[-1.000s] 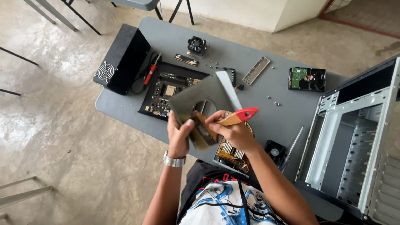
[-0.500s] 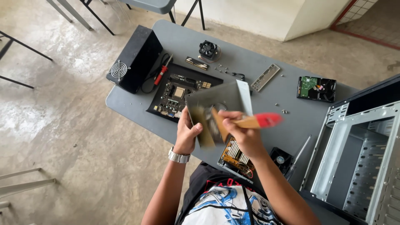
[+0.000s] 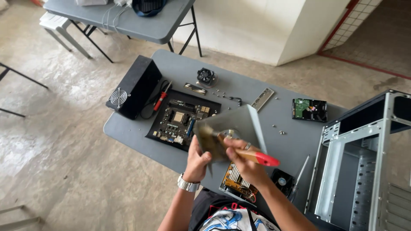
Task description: Disassembling, cleaning, and reassembling a computer power supply unit using a screwdriver and a brush
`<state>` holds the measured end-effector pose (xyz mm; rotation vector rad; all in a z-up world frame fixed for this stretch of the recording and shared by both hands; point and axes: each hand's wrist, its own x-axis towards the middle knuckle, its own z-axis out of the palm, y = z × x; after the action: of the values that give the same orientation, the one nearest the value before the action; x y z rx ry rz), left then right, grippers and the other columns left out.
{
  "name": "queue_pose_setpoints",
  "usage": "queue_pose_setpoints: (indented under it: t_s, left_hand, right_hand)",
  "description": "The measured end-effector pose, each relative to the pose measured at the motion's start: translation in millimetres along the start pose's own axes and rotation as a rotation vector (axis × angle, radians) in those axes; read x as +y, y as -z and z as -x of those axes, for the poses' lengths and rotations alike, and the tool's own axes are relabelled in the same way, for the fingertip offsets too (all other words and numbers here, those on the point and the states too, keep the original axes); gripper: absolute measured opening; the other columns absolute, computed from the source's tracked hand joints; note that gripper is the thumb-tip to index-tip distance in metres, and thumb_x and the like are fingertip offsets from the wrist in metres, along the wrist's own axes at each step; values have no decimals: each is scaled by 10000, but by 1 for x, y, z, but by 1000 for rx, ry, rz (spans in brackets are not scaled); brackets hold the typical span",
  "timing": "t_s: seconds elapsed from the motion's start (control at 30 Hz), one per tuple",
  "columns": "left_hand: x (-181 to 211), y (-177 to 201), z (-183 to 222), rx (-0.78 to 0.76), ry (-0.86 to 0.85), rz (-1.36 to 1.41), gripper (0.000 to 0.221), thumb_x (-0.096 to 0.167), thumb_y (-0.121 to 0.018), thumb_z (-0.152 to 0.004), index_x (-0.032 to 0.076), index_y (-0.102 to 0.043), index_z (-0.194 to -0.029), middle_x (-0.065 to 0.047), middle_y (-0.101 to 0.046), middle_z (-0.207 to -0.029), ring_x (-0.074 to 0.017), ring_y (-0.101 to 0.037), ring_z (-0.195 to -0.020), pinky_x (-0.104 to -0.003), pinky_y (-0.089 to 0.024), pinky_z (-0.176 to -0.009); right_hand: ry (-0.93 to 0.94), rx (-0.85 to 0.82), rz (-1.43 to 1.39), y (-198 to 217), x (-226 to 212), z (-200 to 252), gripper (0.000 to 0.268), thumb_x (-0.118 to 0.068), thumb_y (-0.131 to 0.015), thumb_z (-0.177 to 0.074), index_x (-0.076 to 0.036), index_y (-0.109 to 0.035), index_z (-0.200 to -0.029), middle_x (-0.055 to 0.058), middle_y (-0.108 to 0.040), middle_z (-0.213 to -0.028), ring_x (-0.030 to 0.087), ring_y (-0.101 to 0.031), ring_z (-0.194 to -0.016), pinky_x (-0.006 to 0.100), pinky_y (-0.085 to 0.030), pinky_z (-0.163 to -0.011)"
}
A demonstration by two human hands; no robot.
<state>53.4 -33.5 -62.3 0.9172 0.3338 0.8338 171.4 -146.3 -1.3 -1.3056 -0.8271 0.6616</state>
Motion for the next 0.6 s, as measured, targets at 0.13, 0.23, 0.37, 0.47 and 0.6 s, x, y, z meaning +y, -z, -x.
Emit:
queue_pose_setpoints:
  t_s: [0.13,0.23,0.37,0.47,0.6]
  left_hand:
    - [23,12,-8,58,-17,-84,1026,415,-885,-594,44,-342,-1382,-135,-549,-1251,-266,-603,-1119,-436,-544,-945]
    - [29,2,-6,47,5,-120,1038,419,-883,-584,67,-344,-1398,-125,-538,-1292,-288,-598,-1155,-468,-517,-975]
    - [27,-25,6,-26,-9,-311,1022,460,-826,-622,17,-348,-1408,-139,-554,-1285,-210,-546,-1153,-352,-491,-948]
    - [21,-26,8,58,-9,-437,859,477,-723,-705,36,-400,-1368,-123,-597,-1165,-197,-616,-1043,-335,-544,-848]
    - [31,-31,9,229,100,-607,1090,479,-764,-590,46,-262,-1455,-147,-523,-1308,-238,-660,-1068,-358,-575,-889]
  right_hand:
    - [-320,-434,60,26,-6,8,209,-160,-625,-875,-16,-679,-1017,54,-682,-798,149,-617,-686,249,-501,-624]
    - [-58,-298,86,19,-9,17,209,-133,-614,-880,-4,-697,-1022,33,-618,-696,99,-513,-514,189,-442,-434]
    - [153,73,-42,6,-5,20,263,-180,-604,-913,-40,-628,-1133,160,-643,-1217,237,-643,-1095,311,-551,-904]
    - [-163,-118,7,20,-12,17,337,-241,-611,-878,-43,-649,-1148,103,-680,-1141,190,-649,-1043,293,-513,-912]
    - [430,-84,483,21,-40,16,254,-84,-530,-954,34,-587,-1172,224,-613,-1242,308,-646,-1130,301,-600,-924]
